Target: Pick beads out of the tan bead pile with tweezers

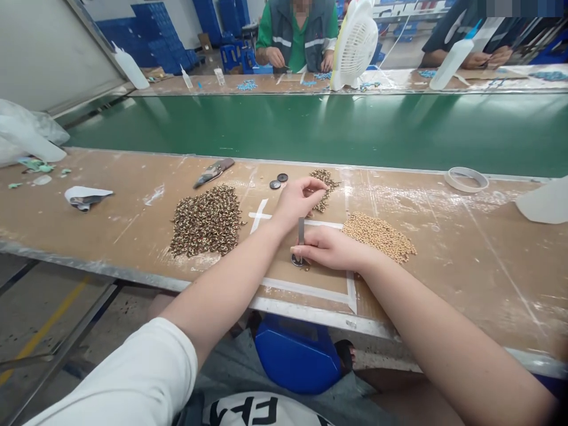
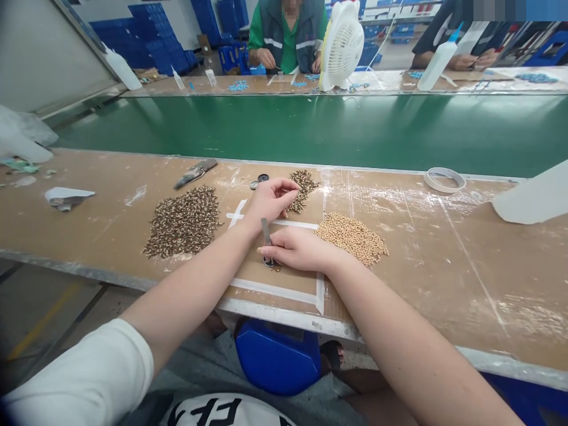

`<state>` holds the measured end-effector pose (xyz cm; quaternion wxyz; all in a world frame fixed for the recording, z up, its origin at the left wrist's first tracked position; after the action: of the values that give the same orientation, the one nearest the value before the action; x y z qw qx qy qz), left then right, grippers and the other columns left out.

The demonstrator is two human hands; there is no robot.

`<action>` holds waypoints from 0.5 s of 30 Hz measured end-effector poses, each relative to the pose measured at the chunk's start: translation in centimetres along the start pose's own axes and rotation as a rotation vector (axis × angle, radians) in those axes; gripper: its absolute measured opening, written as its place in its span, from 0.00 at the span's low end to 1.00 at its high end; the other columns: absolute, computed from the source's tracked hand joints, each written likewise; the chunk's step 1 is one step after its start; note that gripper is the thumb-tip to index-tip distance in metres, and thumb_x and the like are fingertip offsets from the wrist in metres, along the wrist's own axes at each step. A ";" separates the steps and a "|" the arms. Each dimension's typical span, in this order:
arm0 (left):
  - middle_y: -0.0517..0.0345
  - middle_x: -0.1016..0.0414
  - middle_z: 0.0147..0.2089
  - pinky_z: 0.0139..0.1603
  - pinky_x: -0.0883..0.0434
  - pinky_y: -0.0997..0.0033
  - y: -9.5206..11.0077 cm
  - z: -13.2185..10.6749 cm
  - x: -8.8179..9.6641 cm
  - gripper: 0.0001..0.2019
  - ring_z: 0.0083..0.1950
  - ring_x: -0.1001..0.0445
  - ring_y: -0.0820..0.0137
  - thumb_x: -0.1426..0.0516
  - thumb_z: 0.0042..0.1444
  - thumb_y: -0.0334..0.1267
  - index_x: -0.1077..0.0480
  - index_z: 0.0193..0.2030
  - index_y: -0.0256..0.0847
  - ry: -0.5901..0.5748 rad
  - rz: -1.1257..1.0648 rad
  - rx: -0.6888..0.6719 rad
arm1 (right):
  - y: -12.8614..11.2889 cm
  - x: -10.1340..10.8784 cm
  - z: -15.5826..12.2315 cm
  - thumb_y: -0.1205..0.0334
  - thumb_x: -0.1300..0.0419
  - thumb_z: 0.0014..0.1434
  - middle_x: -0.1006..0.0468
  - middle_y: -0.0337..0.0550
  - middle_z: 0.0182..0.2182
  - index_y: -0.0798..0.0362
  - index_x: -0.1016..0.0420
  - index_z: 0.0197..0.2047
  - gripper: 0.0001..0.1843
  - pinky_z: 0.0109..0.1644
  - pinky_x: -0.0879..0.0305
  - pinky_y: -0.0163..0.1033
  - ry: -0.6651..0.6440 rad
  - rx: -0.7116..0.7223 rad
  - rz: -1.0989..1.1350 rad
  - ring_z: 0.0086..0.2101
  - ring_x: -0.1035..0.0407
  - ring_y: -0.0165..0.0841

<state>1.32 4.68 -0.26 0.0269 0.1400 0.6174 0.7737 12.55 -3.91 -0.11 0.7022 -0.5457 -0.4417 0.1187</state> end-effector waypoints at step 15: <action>0.54 0.22 0.36 0.29 0.25 0.76 -1.3 1.0 -1.5 0.10 0.35 0.20 0.71 0.36 0.60 0.38 0.28 0.44 0.36 -0.216 -0.321 0.043 | 2.5 6.5 -1.8 0.42 0.40 0.68 0.36 0.31 0.19 0.49 0.27 0.32 0.21 0.24 0.35 0.37 0.942 0.021 0.524 0.16 0.51 0.24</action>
<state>2.89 5.61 -1.57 0.2129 0.1224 0.6416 0.7266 18.47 0.13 0.87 0.7765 -0.6248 0.0732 0.0370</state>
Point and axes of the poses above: each hand's wrist, its own z-axis towards the middle knuckle, its own x-axis out of the back of the hand, y = z × x, the point moved 3 cm from there along z, towards the middle knuckle
